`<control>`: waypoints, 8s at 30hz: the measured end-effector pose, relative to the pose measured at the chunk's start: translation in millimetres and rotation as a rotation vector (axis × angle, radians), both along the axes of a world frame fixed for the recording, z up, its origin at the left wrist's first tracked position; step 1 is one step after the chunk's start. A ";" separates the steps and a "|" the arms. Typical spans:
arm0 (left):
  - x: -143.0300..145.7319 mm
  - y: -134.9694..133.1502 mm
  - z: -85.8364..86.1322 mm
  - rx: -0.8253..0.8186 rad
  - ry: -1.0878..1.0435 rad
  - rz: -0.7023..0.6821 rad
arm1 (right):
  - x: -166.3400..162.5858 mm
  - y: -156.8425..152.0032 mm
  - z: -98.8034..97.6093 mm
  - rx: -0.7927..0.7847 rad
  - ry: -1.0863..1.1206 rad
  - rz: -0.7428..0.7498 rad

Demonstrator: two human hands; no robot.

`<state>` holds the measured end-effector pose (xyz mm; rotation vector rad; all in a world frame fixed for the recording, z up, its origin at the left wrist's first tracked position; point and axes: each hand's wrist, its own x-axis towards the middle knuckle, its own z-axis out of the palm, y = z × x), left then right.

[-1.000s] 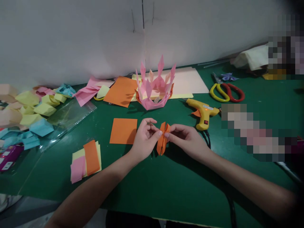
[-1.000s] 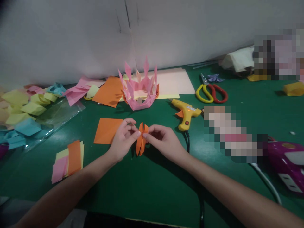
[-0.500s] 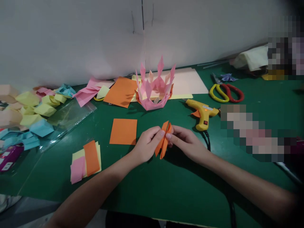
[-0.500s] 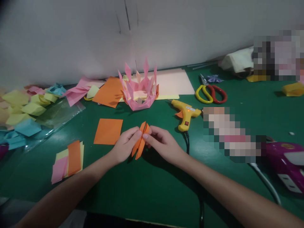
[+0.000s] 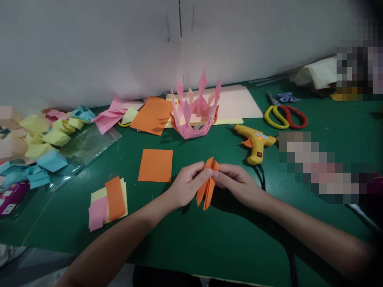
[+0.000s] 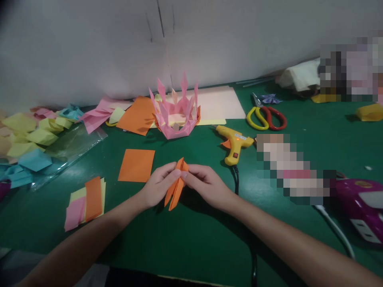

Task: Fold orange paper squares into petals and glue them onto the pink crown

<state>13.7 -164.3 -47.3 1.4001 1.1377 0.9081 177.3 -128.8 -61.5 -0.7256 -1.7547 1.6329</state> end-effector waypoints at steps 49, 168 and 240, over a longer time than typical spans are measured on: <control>-1.2 12.8 -2.9 -0.204 -0.149 0.164 | 0.7 6.5 -1.8 0.152 -0.036 -0.523; 2.3 10.2 0.3 -0.179 -0.286 0.302 | -6.6 0.5 -8.5 0.072 -0.029 -0.312; 0.7 13.5 -10.5 -0.328 -0.446 0.277 | -8.1 6.4 -10.4 -0.273 0.227 -0.341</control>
